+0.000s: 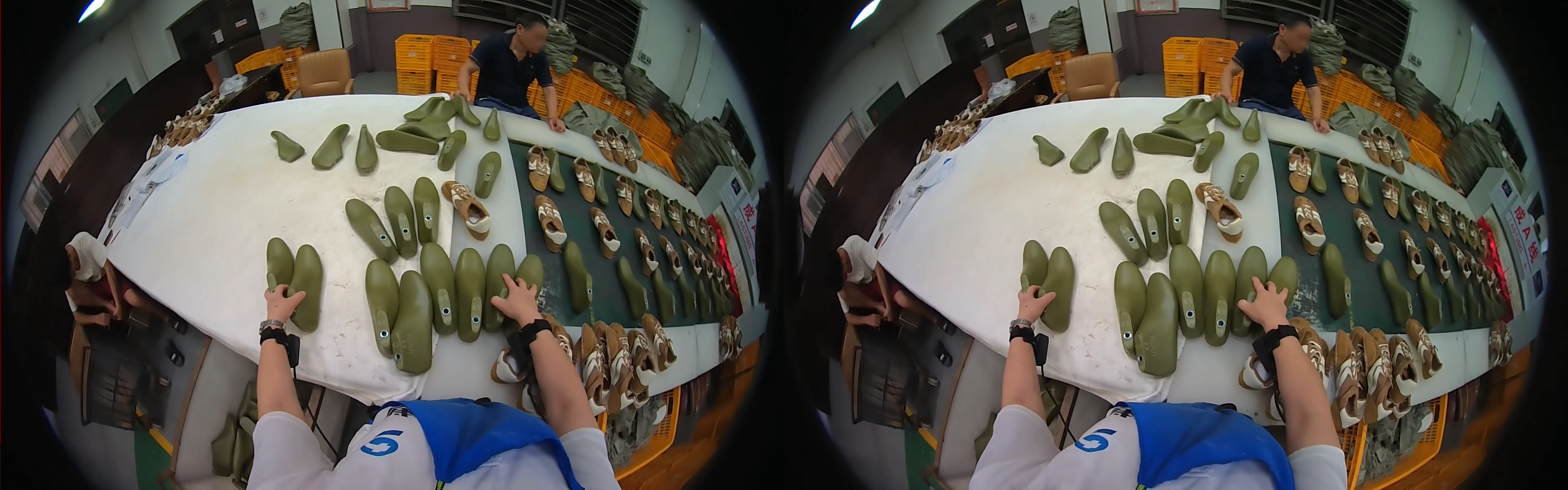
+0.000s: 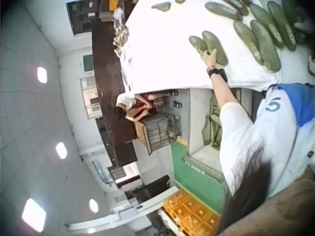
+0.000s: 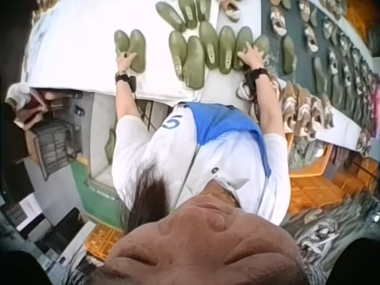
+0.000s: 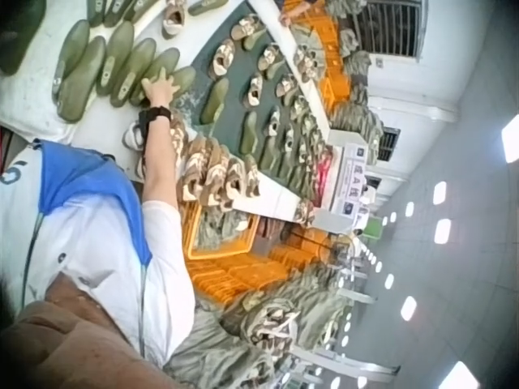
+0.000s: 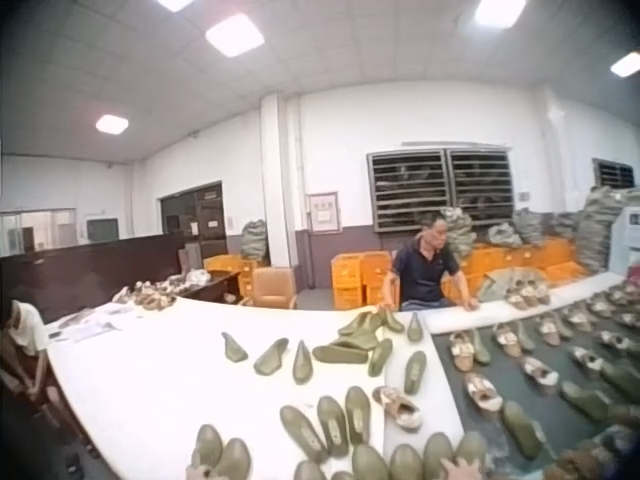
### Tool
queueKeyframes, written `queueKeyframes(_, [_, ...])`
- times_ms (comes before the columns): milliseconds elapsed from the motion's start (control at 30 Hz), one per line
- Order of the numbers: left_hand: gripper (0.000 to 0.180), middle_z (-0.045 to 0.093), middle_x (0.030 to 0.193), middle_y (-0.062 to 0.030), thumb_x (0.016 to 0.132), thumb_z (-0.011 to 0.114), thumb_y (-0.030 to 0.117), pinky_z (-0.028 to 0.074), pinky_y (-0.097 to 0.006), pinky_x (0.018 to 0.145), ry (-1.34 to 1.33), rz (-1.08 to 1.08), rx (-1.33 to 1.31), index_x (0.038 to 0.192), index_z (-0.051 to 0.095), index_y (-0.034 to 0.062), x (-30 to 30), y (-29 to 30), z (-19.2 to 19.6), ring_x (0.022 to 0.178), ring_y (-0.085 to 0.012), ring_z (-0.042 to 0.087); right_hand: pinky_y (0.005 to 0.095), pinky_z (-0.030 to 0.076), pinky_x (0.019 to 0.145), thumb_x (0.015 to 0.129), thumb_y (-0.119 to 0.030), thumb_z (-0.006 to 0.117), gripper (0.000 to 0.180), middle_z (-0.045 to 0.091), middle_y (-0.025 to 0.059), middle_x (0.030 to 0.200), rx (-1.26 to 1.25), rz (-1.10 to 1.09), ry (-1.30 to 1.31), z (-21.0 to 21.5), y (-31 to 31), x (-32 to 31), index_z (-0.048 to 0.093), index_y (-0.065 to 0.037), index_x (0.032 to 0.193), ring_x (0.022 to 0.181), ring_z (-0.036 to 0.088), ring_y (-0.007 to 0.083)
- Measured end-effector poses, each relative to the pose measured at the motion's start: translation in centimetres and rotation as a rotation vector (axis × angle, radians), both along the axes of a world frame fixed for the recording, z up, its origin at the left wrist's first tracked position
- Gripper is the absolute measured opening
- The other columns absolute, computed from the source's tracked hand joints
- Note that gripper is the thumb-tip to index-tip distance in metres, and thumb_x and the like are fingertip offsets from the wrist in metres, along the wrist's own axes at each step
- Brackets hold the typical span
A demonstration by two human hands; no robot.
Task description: Sorting and matching shoe uppers with shoe lasts on a conveyor line.
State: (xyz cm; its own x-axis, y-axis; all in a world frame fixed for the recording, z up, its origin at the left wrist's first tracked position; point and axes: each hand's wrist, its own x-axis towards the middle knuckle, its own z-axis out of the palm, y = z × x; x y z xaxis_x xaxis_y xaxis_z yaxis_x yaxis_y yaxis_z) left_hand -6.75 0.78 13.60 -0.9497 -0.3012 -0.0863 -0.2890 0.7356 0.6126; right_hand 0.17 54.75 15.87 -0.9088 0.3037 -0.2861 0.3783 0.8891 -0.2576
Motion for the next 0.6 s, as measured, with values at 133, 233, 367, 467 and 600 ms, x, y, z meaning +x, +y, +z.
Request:
queueKeyframes(133, [0.052, 0.055, 0.102, -0.0268, 0.068, 0.066, 0.049, 0.048, -0.044, 0.081, 0.093, 0.03, -0.288, 0.087, 0.066, 0.0001, 0.4, 2.5, -0.3, 0.09, -0.0403, 0.057, 0.0498, 0.022, 0.109, 0.07, -0.047, 0.059, 0.075, 0.04, 0.0216, 0.136, -0.032, -0.031, 0.082, 0.6, -0.1, 0.4, 0.041, -0.021, 0.137, 0.127, 0.03, 0.0475])
queueKeyframes(233, [0.049, 0.058, 0.087, -0.0264, 0.072, 0.065, 0.046, 0.049, -0.046, 0.074, 0.14, 0.013, -0.316, 0.079, 0.066, -0.0021, 3.7, 6.1, -0.1, 0.08, -0.0413, 0.058, 0.0525, 0.031, 0.104, 0.07, -0.046, 0.06, 0.074, 0.036, 0.0173, 0.14, -0.03, -0.063, 0.032, 0.9, 0.2, 0.3, 0.039, -0.024, 0.138, 0.129, 0.024, 0.05])
queueKeyframes(367, [0.044, 0.054, 0.105, -0.0343, 0.074, 0.067, 0.041, 0.049, -0.048, 0.075, 0.19, -0.108, -0.333, 0.078, 0.064, -0.0025, 11.3, 12.4, 1.1, 0.084, -0.0463, 0.058, 0.0548, 0.038, 0.099, 0.071, -0.045, 0.06, 0.074, 0.033, 0.0134, 0.143, -0.042, -0.074, -0.006, 1.0, 0.2, 0.1, 0.037, -0.027, 0.139, 0.131, 0.019, 0.0507])
queueKeyframes(467, [0.052, 0.041, 0.124, -0.0385, 0.072, 0.071, 0.043, 0.044, -0.049, 0.088, 0.194, -0.25, -0.294, 0.097, 0.063, -0.0013, 13.0, 14.1, 1.2, 0.107, -0.0526, 0.048, 0.0546, 0.039, 0.099, 0.071, -0.045, 0.06, 0.074, 0.032, 0.0135, 0.144, -0.043, -0.067, -0.004, 0.9, 0.0, 0.1, 0.036, -0.027, 0.139, 0.132, 0.018, 0.0504])
queueKeyframes(600, [0.062, 0.031, 0.133, -0.0368, 0.071, 0.073, 0.042, 0.036, -0.053, 0.096, 0.155, -0.308, -0.46, 0.117, 0.056, 0.0036, 10.7, 13.7, 4.6, 0.119, -0.0541, 0.035, 0.0521, 0.035, 0.103, 0.07, -0.047, 0.059, 0.075, 0.036, 0.017, 0.141, -0.031, -0.056, 0.017, 1.1, 0.0, 0.3, 0.038, -0.025, 0.139, 0.129, 0.023, 0.0519])
